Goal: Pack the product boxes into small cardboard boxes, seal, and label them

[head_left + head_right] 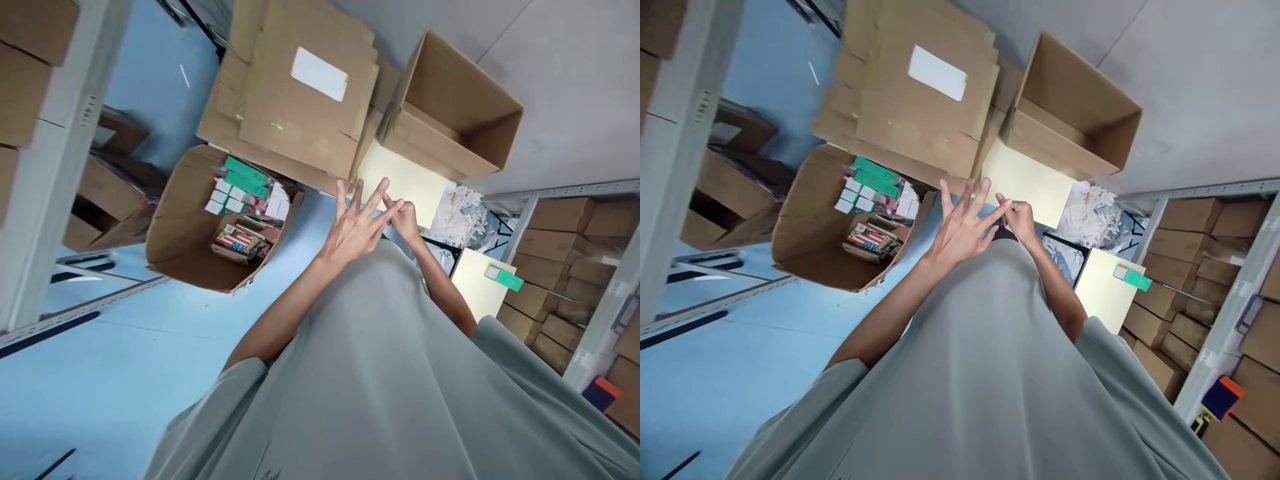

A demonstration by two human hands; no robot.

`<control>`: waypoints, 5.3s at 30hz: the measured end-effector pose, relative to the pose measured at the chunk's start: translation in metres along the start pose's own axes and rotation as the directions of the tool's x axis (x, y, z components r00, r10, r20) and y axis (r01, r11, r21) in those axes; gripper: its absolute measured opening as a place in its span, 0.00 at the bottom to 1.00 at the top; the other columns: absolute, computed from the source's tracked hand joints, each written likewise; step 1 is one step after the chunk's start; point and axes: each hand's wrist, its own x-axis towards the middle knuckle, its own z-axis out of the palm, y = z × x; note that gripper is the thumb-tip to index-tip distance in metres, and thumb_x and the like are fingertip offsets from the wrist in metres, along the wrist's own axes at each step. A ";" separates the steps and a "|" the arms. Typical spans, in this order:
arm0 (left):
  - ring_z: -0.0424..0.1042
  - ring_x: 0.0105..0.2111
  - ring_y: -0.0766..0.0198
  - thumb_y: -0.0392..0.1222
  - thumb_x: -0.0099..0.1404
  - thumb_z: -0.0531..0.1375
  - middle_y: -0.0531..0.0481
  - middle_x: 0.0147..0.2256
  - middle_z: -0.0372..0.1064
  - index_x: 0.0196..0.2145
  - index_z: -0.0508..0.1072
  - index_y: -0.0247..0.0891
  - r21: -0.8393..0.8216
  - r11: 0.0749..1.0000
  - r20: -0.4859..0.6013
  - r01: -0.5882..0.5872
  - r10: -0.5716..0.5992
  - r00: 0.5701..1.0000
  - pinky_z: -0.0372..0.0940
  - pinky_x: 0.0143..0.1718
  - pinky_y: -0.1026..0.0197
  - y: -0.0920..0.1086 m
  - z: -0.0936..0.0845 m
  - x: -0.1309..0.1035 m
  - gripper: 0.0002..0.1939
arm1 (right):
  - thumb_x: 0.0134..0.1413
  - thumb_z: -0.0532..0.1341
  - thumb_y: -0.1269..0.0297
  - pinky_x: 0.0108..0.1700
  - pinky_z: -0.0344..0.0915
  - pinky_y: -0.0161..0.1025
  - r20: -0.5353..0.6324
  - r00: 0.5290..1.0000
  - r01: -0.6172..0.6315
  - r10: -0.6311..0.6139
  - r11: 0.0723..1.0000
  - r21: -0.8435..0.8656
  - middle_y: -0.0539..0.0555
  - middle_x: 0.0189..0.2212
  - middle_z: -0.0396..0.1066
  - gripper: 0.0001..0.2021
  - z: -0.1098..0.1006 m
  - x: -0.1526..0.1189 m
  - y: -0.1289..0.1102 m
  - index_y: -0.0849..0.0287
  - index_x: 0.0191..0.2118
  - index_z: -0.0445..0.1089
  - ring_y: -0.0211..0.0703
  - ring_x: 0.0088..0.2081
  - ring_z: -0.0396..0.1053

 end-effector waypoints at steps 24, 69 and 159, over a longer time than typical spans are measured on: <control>0.78 0.63 0.32 0.45 0.63 0.68 0.27 0.51 0.83 0.46 0.79 0.34 -0.154 0.585 -0.166 0.796 -0.810 0.563 0.69 0.70 0.32 -0.296 -0.134 0.061 0.16 | 0.67 0.67 0.39 0.45 0.72 0.42 -0.023 0.966 -0.257 0.257 0.950 -0.175 0.54 0.33 0.79 0.22 0.090 0.169 -0.045 0.52 0.31 0.71 0.50 0.38 0.77; 0.82 0.50 0.52 0.45 0.79 0.60 0.43 0.48 0.83 0.49 0.82 0.43 -0.498 0.658 0.419 -0.565 0.753 0.508 0.77 0.55 0.54 0.205 0.283 0.063 0.11 | 0.62 0.65 0.38 0.48 0.82 0.51 -0.779 -0.410 -0.099 0.474 0.826 0.554 0.65 0.52 0.81 0.26 -0.063 -0.508 0.225 0.56 0.52 0.74 0.54 0.47 0.81; 0.78 0.63 0.42 0.62 0.69 0.72 0.33 0.59 0.76 0.58 0.72 0.41 -0.308 0.914 0.823 -0.263 0.395 0.408 0.71 0.71 0.36 0.342 0.632 0.024 0.31 | 0.79 0.56 0.47 0.51 0.74 0.45 -0.589 -0.504 -0.323 0.632 0.495 0.807 0.58 0.51 0.75 0.14 -0.181 -0.528 0.328 0.50 0.49 0.69 0.53 0.50 0.77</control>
